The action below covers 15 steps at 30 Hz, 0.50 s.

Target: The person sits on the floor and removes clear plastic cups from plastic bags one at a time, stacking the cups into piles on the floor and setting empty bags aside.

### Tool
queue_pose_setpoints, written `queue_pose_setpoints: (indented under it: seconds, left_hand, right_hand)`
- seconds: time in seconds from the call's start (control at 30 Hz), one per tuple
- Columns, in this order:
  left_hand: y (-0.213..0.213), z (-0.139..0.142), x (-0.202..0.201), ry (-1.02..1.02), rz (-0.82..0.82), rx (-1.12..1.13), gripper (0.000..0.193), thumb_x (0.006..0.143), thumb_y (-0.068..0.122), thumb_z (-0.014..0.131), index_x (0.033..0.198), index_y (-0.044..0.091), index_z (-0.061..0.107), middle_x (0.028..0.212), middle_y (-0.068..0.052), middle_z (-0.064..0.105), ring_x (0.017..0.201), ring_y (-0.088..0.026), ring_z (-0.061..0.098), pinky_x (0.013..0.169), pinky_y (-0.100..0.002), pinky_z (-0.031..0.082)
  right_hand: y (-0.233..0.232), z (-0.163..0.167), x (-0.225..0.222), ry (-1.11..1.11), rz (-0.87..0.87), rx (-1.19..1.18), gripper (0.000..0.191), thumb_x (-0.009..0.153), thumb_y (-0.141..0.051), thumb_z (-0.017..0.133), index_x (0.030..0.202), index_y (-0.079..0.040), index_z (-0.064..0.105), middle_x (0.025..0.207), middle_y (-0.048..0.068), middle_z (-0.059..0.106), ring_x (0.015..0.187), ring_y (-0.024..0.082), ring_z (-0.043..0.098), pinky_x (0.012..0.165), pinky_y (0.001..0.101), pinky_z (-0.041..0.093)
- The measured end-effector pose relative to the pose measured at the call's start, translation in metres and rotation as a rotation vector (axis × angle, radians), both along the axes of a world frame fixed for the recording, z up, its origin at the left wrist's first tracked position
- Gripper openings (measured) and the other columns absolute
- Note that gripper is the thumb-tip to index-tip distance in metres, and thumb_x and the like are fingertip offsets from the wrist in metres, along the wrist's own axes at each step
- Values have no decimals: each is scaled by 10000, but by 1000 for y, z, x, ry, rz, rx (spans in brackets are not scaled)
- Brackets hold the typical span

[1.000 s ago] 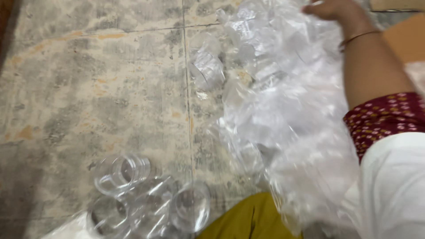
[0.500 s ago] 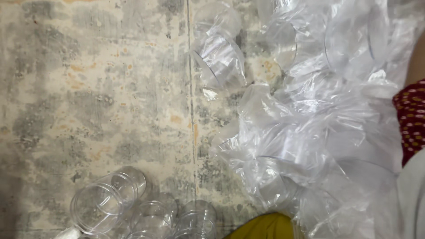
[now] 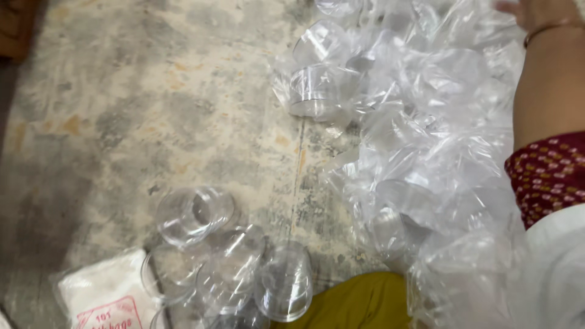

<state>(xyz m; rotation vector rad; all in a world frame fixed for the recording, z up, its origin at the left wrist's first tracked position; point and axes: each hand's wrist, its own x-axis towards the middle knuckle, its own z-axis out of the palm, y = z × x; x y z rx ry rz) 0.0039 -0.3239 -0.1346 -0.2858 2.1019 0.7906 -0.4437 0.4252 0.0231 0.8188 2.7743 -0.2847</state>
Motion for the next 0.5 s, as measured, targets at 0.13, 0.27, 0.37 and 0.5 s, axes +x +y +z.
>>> queue_pose_setpoints:
  seconds: [0.13, 0.27, 0.37, 0.5]
  left_hand:
    - [-7, 33, 19, 131, -50, 22, 265, 773, 366, 860, 830, 154, 711, 576, -29, 706, 569, -140, 734, 576, -326, 551]
    - [-3, 85, 13, 328, -211, 46, 247, 779, 362, 837, 864, 168, 709, 599, -15, 721, 593, -142, 759, 593, -336, 561]
    - [6, 123, 17, 499, -228, 53, 234, 800, 337, 787, 894, 144, 697, 670, -46, 721, 639, -253, 725, 586, -398, 549]
    - [15, 154, 25, 604, -327, 3, 282, 882, 356, 716, 961, 93, 655, 748, -138, 701, 744, -367, 688, 657, -466, 526]
  right_hand:
    - [-35, 38, 64, 167, -41, -252, 654, 1026, -546, 587, 1559, -183, 477, 1559, 137, 439, 1357, 375, 451, 1043, 586, 399]
    - [-91, 114, 122, 12, 172, -309, 656, 966, -556, 619, 1527, -228, 529, 1551, 98, 481, 1355, 323, 459, 1092, 541, 388]
    - [-131, 172, 149, 148, 318, -284, 607, 989, -500, 620, 1526, -221, 565, 1462, 141, 594, 1265, 349, 589, 1045, 532, 464]
    - [-190, 208, 213, 286, 554, -499, 562, 1011, -454, 596, 1500, -179, 577, 1348, 120, 674, 1260, 246, 625, 1014, 451, 501]
